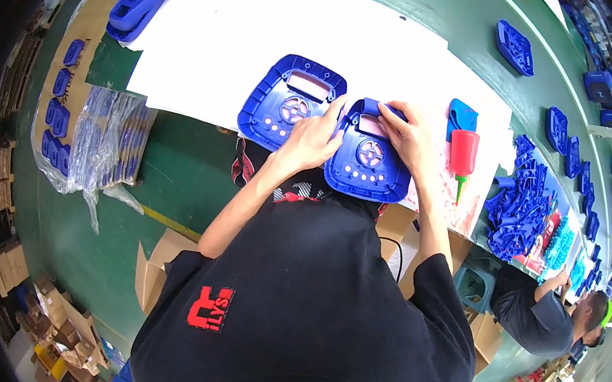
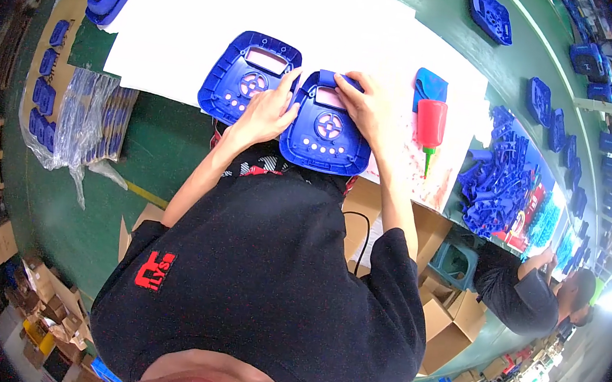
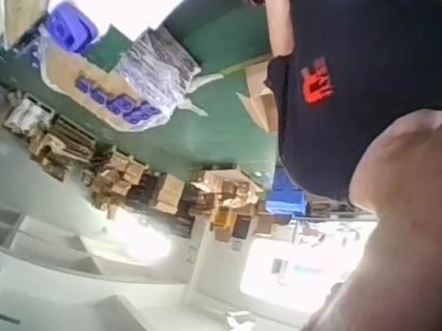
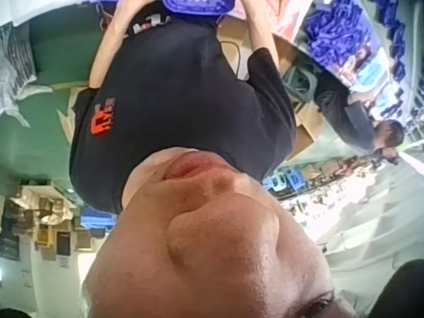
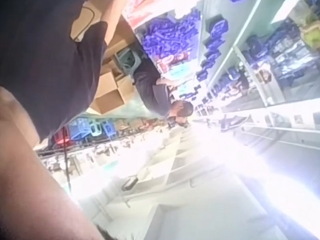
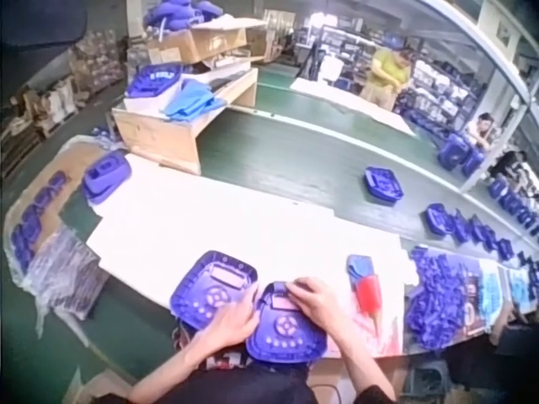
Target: The person applies glue from a bottle to the edges of blue plastic housings, then attaches small blue plastic handles to them by hand.
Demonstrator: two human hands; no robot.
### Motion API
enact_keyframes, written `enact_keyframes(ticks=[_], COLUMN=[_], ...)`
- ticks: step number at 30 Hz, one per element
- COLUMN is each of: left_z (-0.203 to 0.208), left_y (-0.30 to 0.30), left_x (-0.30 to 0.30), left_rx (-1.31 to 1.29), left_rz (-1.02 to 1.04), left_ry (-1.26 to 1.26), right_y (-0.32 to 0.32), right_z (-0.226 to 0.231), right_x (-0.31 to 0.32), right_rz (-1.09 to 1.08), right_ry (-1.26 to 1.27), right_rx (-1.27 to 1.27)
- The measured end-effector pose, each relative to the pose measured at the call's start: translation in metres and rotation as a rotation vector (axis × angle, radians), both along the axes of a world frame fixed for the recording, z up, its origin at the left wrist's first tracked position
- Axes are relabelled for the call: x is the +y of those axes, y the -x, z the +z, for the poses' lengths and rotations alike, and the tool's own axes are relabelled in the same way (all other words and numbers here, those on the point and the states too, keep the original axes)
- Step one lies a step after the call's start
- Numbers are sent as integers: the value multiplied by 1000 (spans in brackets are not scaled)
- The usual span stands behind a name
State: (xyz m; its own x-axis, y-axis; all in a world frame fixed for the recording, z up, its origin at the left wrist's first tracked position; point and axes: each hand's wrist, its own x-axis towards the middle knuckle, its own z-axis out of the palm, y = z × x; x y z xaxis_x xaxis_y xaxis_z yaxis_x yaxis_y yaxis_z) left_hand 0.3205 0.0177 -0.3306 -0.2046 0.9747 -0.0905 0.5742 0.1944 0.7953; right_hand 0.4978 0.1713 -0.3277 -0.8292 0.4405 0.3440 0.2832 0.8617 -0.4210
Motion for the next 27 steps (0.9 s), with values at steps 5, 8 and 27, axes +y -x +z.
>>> enact_keyframes(ticks=[5,8,27], left_z=[1,0,-2], left_y=[1,1,1], left_x=[-1,-1,0], left_rx=[3,1,17], left_rz=[7,6,4], left_ry=[-23,-11,-10], right_y=[3,3,2], right_z=[-2,-7,-11], right_x=[0,3,0], right_rz=[-15,11,-3], right_ry=[-32,-96,-32], right_rx=[8,51,96])
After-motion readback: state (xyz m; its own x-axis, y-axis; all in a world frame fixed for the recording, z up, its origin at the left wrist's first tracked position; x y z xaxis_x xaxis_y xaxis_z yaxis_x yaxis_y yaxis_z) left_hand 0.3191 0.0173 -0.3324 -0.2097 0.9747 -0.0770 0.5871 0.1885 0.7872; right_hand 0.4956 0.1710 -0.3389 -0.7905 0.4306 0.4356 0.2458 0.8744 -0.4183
